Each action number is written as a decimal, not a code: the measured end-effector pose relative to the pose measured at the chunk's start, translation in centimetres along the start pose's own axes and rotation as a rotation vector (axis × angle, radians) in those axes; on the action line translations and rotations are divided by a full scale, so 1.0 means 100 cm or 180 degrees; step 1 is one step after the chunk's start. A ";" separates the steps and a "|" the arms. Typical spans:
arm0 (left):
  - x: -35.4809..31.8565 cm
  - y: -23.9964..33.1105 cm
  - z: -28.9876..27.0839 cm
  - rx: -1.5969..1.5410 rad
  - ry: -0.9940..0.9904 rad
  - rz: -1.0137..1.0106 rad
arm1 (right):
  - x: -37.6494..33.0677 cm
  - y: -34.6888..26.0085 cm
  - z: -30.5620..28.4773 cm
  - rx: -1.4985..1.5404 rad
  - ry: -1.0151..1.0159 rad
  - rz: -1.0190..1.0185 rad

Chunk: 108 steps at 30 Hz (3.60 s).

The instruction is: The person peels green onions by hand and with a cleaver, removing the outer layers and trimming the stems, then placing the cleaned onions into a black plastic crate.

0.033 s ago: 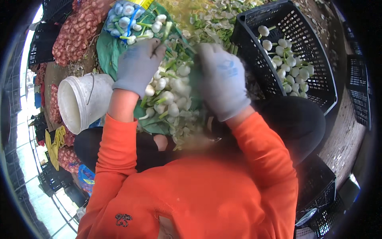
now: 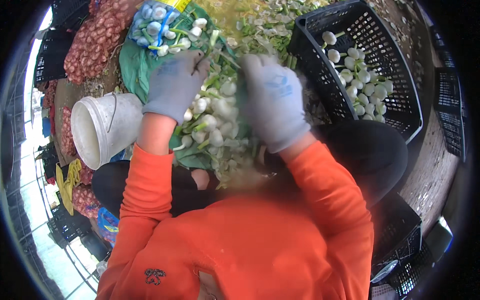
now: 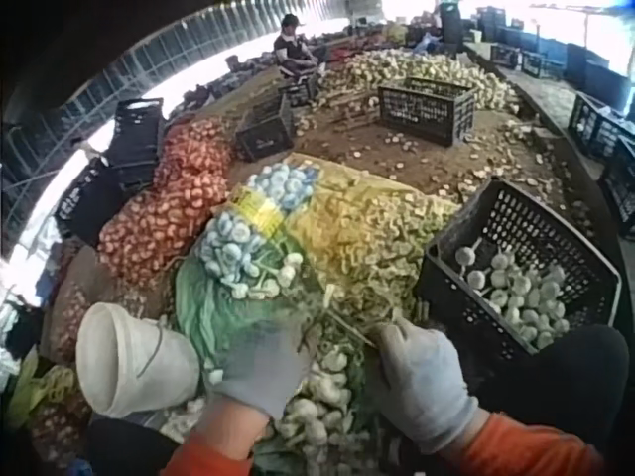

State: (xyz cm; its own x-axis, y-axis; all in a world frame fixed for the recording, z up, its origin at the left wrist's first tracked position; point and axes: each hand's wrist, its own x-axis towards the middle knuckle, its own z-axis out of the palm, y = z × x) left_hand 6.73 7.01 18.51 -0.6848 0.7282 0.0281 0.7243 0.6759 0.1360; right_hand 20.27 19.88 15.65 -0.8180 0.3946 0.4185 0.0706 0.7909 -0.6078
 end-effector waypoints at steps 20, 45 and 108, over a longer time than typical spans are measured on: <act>0.046 -0.026 -0.011 -0.0174 0.1202 0.0368 | -0.010 0.020 0.005 0.0211 -0.0305 0.1393; -0.069 -0.020 0.037 -0.2026 0.0155 0.0898 | -0.030 -0.015 0.009 -0.0828 -0.0575 -0.0969; -0.111 -0.124 0.075 -0.0590 -0.1461 -0.2031 | -0.011 0.030 -0.016 0.4494 -0.0418 0.2903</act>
State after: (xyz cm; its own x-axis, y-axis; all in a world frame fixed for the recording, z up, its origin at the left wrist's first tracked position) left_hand 6.01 -8.60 9.05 -0.8316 0.2096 -0.5144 0.1523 0.9766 0.1517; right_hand 22.26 22.55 14.50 -0.8453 0.3583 -0.3964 0.0433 -0.6934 -0.7192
